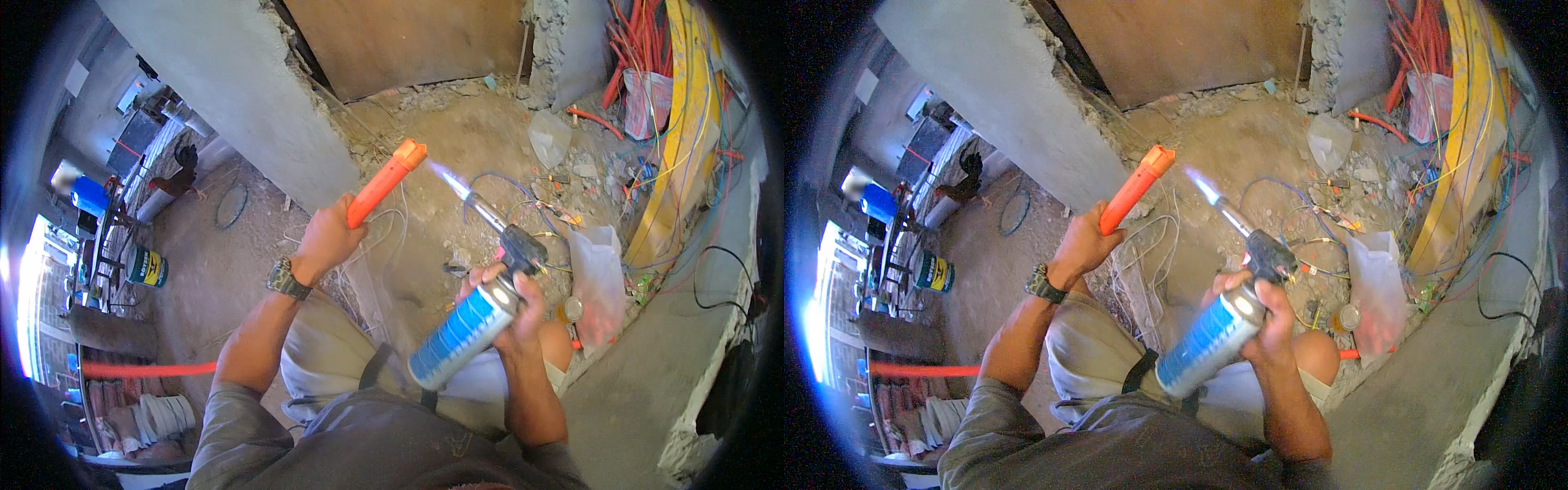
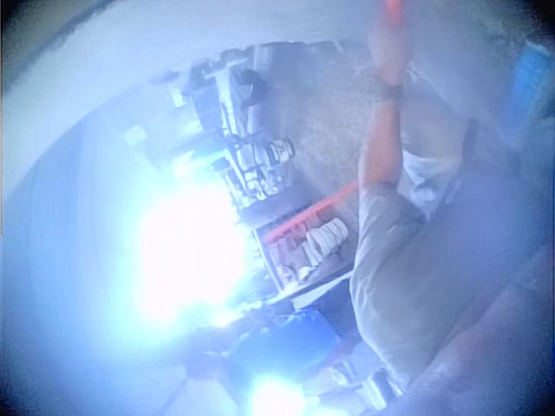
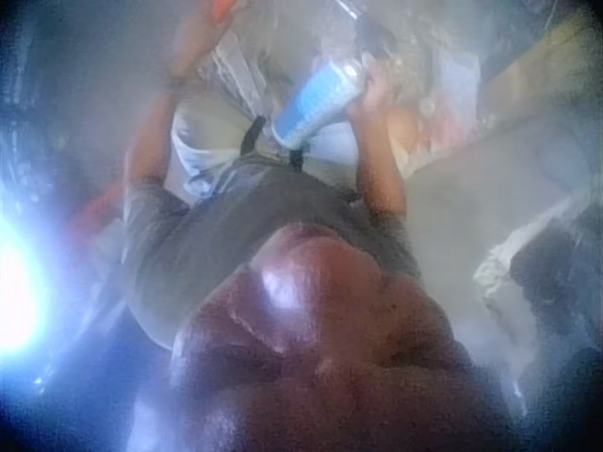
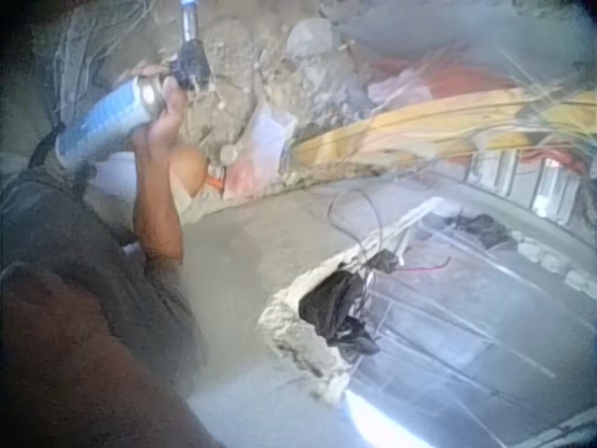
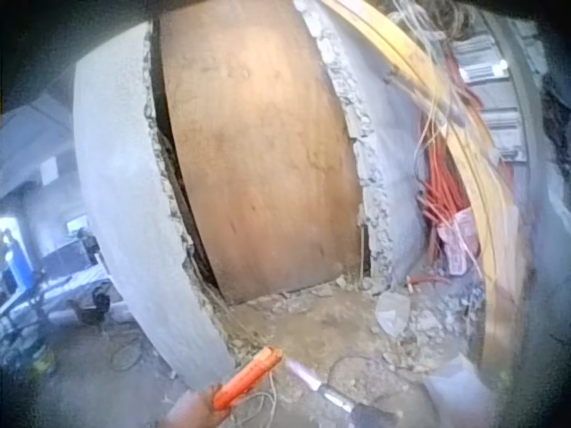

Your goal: The person uses a blowtorch to heat a red plastic pipe, then bends it into a curved shape. They measure the pipe with a tape measure and adjust its position on the floor.

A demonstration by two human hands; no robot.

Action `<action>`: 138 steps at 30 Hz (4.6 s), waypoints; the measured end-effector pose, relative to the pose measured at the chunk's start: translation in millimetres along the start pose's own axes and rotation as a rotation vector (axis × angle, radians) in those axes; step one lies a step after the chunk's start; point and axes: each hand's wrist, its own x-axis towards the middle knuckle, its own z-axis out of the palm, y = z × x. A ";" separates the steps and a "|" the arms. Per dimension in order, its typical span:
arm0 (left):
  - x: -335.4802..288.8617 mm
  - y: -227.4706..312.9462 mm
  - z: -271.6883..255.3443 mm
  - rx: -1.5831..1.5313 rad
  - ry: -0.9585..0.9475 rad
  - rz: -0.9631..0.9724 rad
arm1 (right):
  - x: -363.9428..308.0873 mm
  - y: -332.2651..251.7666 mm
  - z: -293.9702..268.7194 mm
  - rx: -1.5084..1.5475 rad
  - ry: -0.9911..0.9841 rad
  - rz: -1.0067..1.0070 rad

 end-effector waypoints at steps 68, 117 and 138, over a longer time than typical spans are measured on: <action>9.4 -148.7 -2.9 -1.284 -0.945 -0.190 | 94.4 -44.1 34.0 -0.789 -0.043 -0.364; 76.5 -21.2 139.7 -0.472 -0.076 0.257 | 153.5 -15.0 17.7 -0.797 0.301 -0.033; 36.4 -44.8 285.0 -0.415 -0.431 0.180 | 94.3 3.7 -120.4 -1.019 0.506 0.189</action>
